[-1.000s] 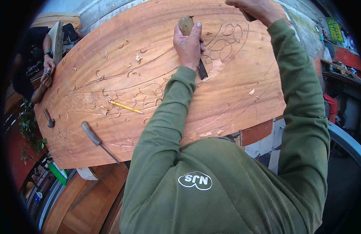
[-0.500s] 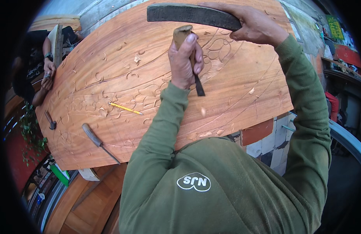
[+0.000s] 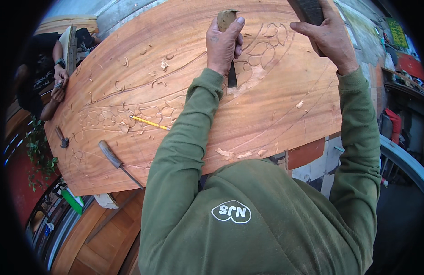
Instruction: The person carves decorative floral patterns into a large wooden board using a chisel and a wooden mallet. The person repeatedly strikes the chisel with the mallet to remove wood shavings and define the engraved lines.
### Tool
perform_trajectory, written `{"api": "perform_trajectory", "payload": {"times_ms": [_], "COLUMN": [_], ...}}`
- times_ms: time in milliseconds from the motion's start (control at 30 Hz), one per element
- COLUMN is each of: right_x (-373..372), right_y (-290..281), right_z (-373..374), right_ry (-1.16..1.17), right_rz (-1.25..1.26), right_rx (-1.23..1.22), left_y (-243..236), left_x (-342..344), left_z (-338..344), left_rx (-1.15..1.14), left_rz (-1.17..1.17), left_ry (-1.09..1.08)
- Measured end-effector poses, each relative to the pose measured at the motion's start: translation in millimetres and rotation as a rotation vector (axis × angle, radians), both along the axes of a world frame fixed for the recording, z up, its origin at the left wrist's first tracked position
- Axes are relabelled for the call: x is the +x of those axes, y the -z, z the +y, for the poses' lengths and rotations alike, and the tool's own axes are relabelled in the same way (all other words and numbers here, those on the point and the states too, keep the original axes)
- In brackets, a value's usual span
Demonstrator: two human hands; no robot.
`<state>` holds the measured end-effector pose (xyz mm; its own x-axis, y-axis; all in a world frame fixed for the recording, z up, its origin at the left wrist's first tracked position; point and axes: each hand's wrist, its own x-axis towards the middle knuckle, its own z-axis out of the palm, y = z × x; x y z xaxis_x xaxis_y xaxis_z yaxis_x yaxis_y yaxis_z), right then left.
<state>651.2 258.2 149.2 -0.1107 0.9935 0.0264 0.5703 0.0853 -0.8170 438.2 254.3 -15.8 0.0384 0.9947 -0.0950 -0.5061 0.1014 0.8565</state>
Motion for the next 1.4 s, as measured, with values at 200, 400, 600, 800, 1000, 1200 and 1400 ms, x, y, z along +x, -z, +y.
{"api": "perform_trajectory", "payload": {"times_ms": [200,400,600,800,1000,1200,1400], "right_x": [6.1,9.4,9.1,12.2,-10.6,10.8,5.6], "right_y": [-2.6,33.4,31.8,38.2,27.9,35.2,53.1], "right_z": [15.5,40.8,60.6,66.3,54.9,70.6,46.5], "right_ry": [0.122,-0.542,0.015,-0.546,-0.153,-0.534,-0.481], "right_rz": [0.275,-0.503,-0.13,-0.623,-0.185,-0.377,-0.363], "right_rx": [0.083,0.011,-0.29,-0.045,-0.178,0.013,-0.042], "left_y": [-0.1,5.3,11.5,16.1,13.9,15.1,9.1], "left_x": [3.0,4.2,4.9,2.8,4.9,1.1,1.9], "left_z": [-1.2,-1.7,3.5,-0.4,-0.8,-7.4,-12.0], "left_rx": [0.008,-0.003,-0.035,-0.082,-0.08,-0.115,-0.11], "left_rz": [0.045,0.053,0.066,0.093,0.115,0.122,0.09], "left_ry": [-0.024,0.007,0.012,0.008,0.043,0.02,0.048]}}
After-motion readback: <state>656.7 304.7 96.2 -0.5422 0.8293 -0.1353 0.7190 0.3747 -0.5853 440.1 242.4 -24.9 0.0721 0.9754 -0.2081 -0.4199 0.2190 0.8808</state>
